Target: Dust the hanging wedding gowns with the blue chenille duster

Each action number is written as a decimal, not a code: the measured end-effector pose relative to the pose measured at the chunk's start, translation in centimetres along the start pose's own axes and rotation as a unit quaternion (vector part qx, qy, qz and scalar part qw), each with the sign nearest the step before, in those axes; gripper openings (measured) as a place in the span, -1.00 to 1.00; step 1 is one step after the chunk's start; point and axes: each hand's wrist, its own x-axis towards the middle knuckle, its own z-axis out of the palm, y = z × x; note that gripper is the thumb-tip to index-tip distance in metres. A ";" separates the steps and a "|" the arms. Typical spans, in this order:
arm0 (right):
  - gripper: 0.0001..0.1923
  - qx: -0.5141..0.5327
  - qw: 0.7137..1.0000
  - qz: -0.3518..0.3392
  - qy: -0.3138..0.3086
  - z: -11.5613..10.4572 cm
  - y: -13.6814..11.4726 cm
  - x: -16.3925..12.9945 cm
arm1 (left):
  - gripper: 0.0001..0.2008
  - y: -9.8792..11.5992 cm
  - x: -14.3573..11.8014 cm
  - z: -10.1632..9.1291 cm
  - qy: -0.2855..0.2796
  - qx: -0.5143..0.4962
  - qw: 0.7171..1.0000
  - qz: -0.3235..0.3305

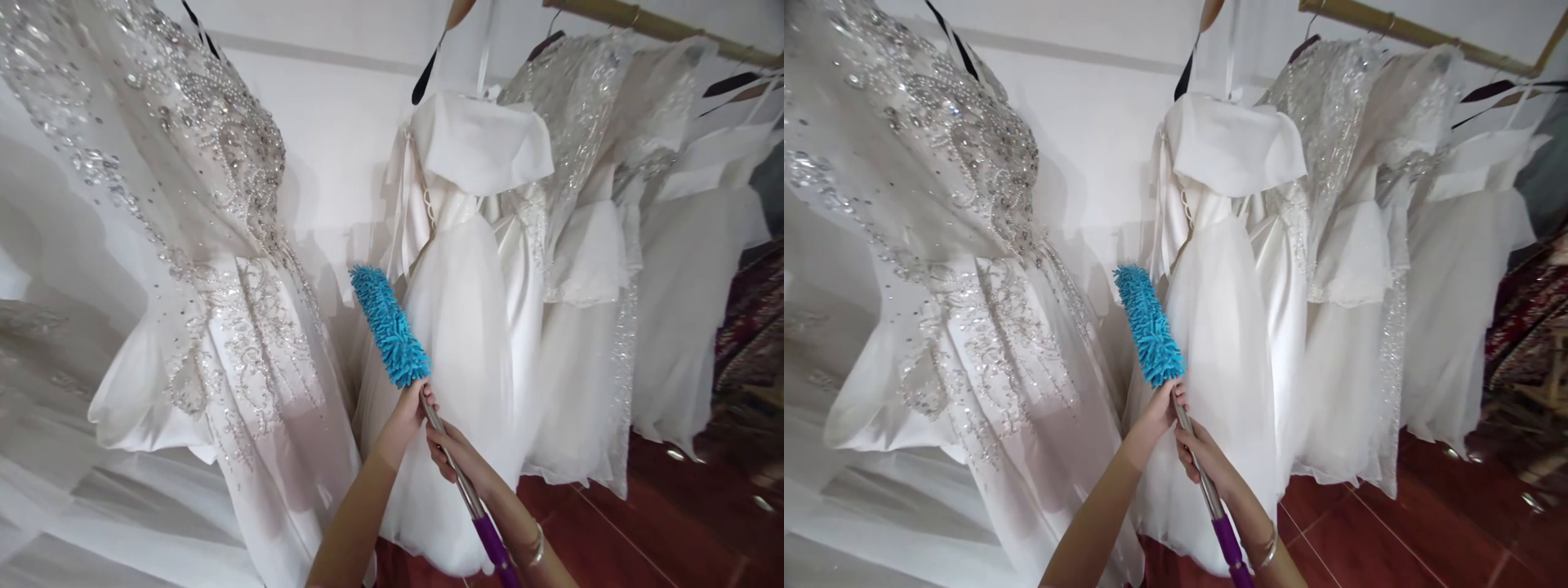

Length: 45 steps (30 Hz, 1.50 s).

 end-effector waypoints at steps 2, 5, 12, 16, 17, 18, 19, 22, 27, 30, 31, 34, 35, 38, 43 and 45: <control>-0.52 0.005 1.000 0.015 0.004 -0.2 0.8 0.1 | -0.62 -1.0 0.5 -0.6 0.011 -0.013 1.000 -0.014; -0.49 0.008 0.999 0.041 0.017 -0.5 2.7 0.4 | -0.60 -3.0 1.1 -1.9 0.021 -0.035 0.999 -0.030; -0.48 0.015 0.997 0.078 0.025 -0.9 7.1 0.8 | -0.56 -6.6 1.5 -5.2 0.056 -0.070 0.994 -0.055; -0.47 0.016 0.995 0.099 0.017 -0.9 9.1 0.9 | -0.56 -7.7 1.2 -6.5 0.090 -0.071 0.989 -0.095; -0.47 0.018 0.995 0.102 0.014 -0.8 9.6 0.9 | -0.55 -7.9 1.2 -6.8 0.100 -0.069 0.986 -0.114; -0.47 0.019 0.994 0.104 0.014 -0.8 10.1 1.0 | -0.54 -8.2 1.1 -7.1 0.112 -0.069 0.983 -0.130; -0.47 0.020 0.994 0.107 0.016 -0.8 10.6 1.1 | -0.53 -8.4 1.1 -7.4 0.123 -0.072 0.980 -0.140; -0.47 0.016 0.992 0.125 0.027 -0.7 12.2 1.4 | -0.56 -9.3 0.8 -8.1 0.159 -0.100 0.973 -0.132; -0.53 0.002 0.990 0.141 0.019 -0.3 14.0 1.2 | -0.54 -10.4 -0.1 -9.2 0.203 -0.124 0.963 -0.127; -0.58 -0.004 0.988 0.151 0.022 0.2 14.2 0.9 | -0.57 -10.6 -0.7 -9.4 0.227 -0.127 0.958 -0.119; -0.59 -0.004 0.988 0.152 0.023 0.3 14.1 0.8 | -0.57 -10.4 -0.9 -9.4 0.235 -0.128 0.956 -0.116; -0.58 -0.003 0.990 0.141 0.015 0.9 12.8 0.6 | -0.55 -9.4 -1.3 -8.9 0.241 -0.124 0.957 -0.103; -0.57 -0.003 0.991 0.134 0.007 1.0 12.1 0.6 | -0.54 -8.8 -1.3 -8.5 0.233 -0.119 0.960 -0.096; -0.55 0.000 0.994 0.107 -0.012 1.3 9.4 0.7 | -0.52 -6.3 -1.3 -7.2 0.183 -0.087 0.976 -0.072; -0.54 0.000 0.998 0.049 -0.029 1.8 3.7 1.4 | -0.49 -1.1 -0.8 -4.1 0.076 -0.032 0.996 -0.022; -0.55 -0.002 0.999 0.029 -0.025 1.9 1.6 1.9 | -0.50 0.7 -0.3 -3.0 0.050 -0.011 0.999 -0.009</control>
